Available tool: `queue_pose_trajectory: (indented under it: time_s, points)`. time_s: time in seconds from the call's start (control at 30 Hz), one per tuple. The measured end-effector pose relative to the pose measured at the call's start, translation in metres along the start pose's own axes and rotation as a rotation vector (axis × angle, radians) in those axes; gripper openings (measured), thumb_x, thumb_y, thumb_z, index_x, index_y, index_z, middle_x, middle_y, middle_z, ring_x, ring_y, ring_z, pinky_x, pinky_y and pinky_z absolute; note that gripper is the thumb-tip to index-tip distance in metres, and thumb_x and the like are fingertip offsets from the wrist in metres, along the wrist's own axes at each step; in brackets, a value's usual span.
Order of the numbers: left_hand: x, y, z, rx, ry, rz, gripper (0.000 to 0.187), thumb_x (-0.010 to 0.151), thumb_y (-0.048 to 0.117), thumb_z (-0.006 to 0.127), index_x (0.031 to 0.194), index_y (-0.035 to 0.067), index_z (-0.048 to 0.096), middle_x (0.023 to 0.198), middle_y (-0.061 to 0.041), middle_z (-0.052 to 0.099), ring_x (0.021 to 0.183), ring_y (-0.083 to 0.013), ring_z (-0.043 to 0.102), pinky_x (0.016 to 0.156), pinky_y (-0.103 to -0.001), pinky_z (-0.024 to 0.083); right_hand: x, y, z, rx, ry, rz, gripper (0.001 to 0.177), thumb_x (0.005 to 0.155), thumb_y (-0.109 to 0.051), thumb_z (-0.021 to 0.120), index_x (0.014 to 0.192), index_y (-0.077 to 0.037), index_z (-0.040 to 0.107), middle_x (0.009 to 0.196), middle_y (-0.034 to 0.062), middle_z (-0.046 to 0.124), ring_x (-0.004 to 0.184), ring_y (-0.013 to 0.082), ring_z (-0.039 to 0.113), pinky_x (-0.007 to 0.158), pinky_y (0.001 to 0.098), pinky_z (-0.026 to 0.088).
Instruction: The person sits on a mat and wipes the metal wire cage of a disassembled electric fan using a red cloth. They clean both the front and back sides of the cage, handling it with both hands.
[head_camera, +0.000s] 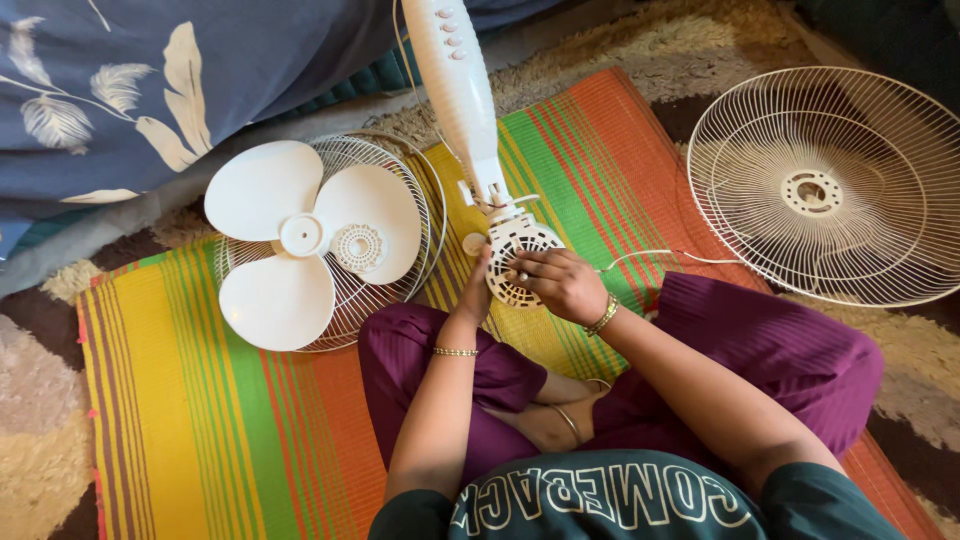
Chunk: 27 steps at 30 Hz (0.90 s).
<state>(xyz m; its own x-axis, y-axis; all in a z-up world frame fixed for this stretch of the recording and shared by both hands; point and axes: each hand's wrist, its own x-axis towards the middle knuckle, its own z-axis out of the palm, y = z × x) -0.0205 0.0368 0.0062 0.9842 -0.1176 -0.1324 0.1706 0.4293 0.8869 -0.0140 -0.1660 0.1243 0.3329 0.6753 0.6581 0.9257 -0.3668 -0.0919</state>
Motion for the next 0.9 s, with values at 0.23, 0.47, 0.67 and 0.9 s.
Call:
queue_pose_trajectory:
  time_s: [0.23,0.47,0.67,0.9]
  points:
    - [-0.025,0.026,0.035,0.3,-0.029,0.073,0.097,0.088,0.06,0.055,0.165,0.014,0.017,0.161,-0.015,0.039,0.144,-0.0278,0.043,0.114,-0.04,0.039,-0.014,0.006,-0.023,0.007,0.016,0.006,0.039,0.078,-0.001,0.067,0.112,-0.015,0.078,0.12,0.0036,0.075,0.108,0.0173,0.072,0.087,0.0334,0.056]
    - [-0.018,-0.001,0.048,0.387,-0.083,-0.042,0.078,0.099,0.042,0.053,0.159,0.003,0.023,0.156,-0.018,0.045,0.144,-0.0274,0.043,0.118,-0.038,0.033,-0.027,0.019,-0.033,0.181,0.034,0.208,0.035,0.074,0.001,0.069,0.104,-0.014,0.078,0.11,0.0027,0.077,0.098,0.0201,0.073,0.085,0.037,0.057]
    - [-0.009,-0.017,0.039,0.291,-0.078,-0.055,0.068,0.103,0.045,0.047,0.152,-0.001,0.044,0.143,-0.018,0.06,0.134,-0.0264,0.053,0.115,-0.036,0.037,-0.023,0.024,-0.019,0.21,0.054,0.294,0.02,0.078,0.0,0.072,0.094,-0.012,0.075,0.102,0.0014,0.077,0.092,0.0213,0.072,0.081,0.0377,0.056]
    - [-0.023,-0.031,0.034,0.133,-0.09,0.063,0.081,0.098,0.049,0.059,0.156,-0.001,0.034,0.146,-0.014,0.055,0.135,-0.0219,0.051,0.115,-0.035,0.037,-0.022,0.014,-0.019,0.171,0.112,0.128,0.022,0.071,-0.001,0.074,0.089,-0.014,0.074,0.099,0.0057,0.076,0.087,0.022,0.071,0.077,0.0385,0.057]
